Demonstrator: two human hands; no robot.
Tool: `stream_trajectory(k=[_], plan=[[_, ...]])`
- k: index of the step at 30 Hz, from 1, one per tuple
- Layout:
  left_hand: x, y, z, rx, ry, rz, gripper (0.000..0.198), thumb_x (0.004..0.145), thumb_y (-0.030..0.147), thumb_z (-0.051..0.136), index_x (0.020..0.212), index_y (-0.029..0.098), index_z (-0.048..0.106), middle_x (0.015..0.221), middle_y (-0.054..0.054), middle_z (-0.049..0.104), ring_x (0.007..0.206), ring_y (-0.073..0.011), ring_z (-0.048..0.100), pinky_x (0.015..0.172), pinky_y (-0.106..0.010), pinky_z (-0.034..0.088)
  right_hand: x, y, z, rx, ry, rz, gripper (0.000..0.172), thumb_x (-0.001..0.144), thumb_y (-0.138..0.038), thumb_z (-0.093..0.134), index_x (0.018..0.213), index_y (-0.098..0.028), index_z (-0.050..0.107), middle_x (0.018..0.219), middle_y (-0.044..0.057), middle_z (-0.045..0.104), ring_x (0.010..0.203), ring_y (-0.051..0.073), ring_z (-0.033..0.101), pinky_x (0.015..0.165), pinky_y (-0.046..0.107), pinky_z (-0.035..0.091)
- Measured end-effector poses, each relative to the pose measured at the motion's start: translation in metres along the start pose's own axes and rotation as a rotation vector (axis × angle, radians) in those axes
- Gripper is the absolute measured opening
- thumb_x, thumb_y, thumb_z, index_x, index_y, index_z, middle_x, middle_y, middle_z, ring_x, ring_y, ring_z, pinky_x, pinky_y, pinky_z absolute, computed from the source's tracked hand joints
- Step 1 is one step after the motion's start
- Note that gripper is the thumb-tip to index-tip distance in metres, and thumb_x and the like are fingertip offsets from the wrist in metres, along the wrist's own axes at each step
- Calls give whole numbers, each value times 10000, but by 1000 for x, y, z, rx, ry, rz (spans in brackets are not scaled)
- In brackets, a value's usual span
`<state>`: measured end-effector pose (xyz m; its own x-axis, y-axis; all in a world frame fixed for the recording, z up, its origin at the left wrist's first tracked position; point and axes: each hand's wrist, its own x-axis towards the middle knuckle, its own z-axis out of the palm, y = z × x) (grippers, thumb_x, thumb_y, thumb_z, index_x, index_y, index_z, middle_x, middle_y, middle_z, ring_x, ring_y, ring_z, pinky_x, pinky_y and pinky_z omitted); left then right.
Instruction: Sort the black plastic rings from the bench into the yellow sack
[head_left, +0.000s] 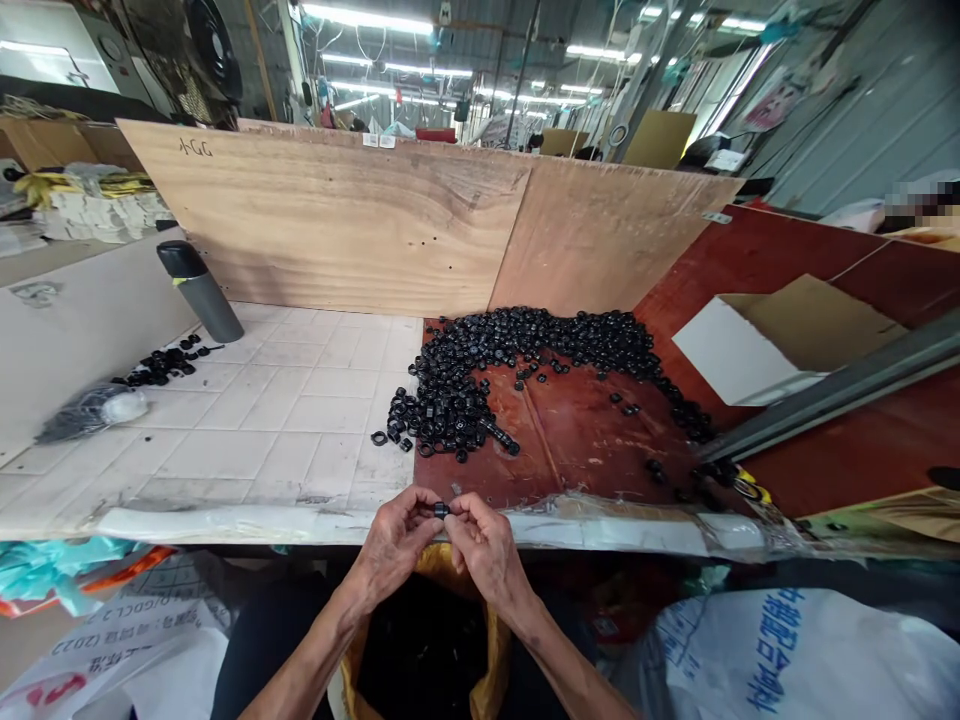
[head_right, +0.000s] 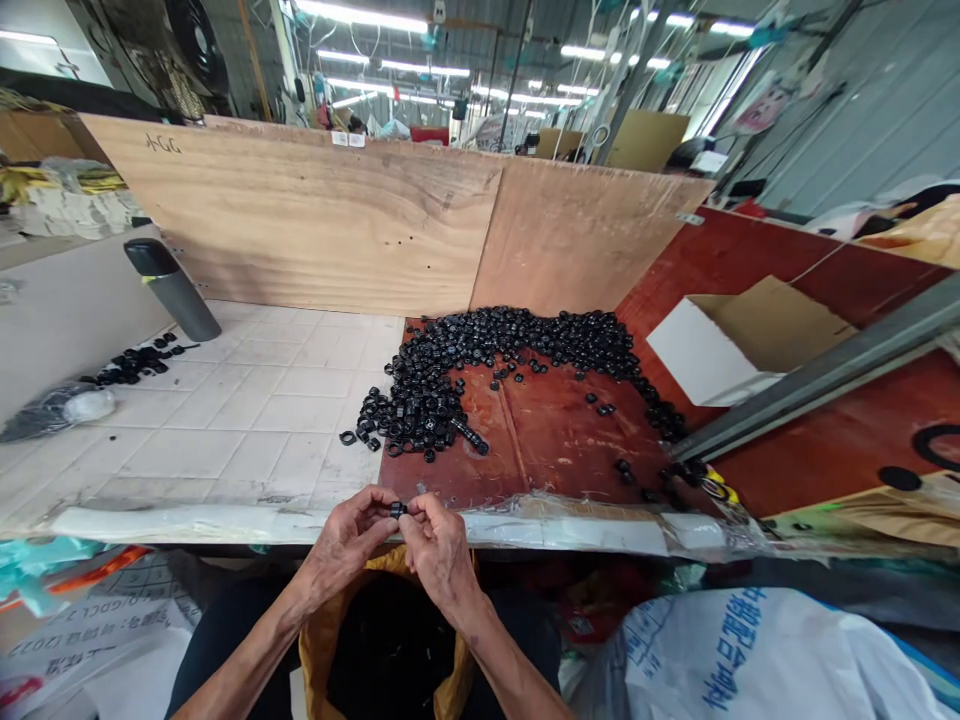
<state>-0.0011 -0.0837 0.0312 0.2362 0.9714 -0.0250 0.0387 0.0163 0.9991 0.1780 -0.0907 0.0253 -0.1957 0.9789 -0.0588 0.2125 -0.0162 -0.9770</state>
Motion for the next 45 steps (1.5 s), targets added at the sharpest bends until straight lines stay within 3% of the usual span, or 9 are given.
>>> stream_trajectory(k=[2,4,9,15,21,27,32,37,45], plan=[[1,6,-13,153,-135,-20,154,857,310,719,928,177,689,775,-5,667,694,-142,608,646,-238,482,7,0,-10,-67,-82,20,238,927,-409,591,771,-230,581,466,-63,534,366,125,476,392,225,349],[13,10,-25,317,-155,-7,173,839,343,744,872,180,700,683,12,627,616,-137,564,565,-232,430,24,3,-21,-225,18,-74,282,905,-403,632,696,-222,577,495,-40,552,422,132,501,431,234,363],[67,-2,-22,687,329,264,168,831,289,748,973,211,705,901,-54,676,751,-201,633,728,-316,523,81,17,-29,-633,429,-309,157,838,-320,734,899,-213,637,798,51,644,732,221,622,658,301,489],[84,-20,-3,934,298,186,115,923,192,593,937,221,704,1043,-82,664,791,-203,651,683,-294,483,90,29,-13,-770,313,-336,72,912,-184,647,978,-209,661,1013,101,641,883,247,655,771,332,525],[81,-20,-7,583,245,270,103,878,196,610,782,203,645,883,-57,674,859,-206,654,817,-325,507,87,28,-22,-454,158,-492,283,931,-114,539,1138,-208,709,1104,99,690,1035,233,670,954,362,539],[82,-17,-10,-195,63,32,309,796,404,770,981,189,647,843,0,681,751,-151,672,777,-313,568,85,20,-26,-185,102,-380,343,895,-180,596,1221,-228,692,1073,62,703,948,199,679,832,315,575],[81,-17,-12,-201,28,-42,381,782,381,793,1080,169,686,835,-10,723,757,-152,693,783,-291,563,85,21,-27,-87,138,-401,167,876,-262,696,1024,-225,763,1029,56,705,938,197,679,812,299,567],[81,-20,-12,-128,104,7,341,758,355,806,1026,163,721,922,-31,752,787,-151,689,777,-280,562,86,26,-27,-56,148,-381,293,897,-289,693,1184,-245,733,1071,62,741,924,195,713,837,320,585],[81,-22,-8,-131,81,2,322,758,336,807,1015,157,729,862,-23,757,767,-152,702,754,-275,576,84,27,-25,-49,214,-321,204,900,-357,692,1042,-213,712,908,37,766,738,181,726,724,294,595]])
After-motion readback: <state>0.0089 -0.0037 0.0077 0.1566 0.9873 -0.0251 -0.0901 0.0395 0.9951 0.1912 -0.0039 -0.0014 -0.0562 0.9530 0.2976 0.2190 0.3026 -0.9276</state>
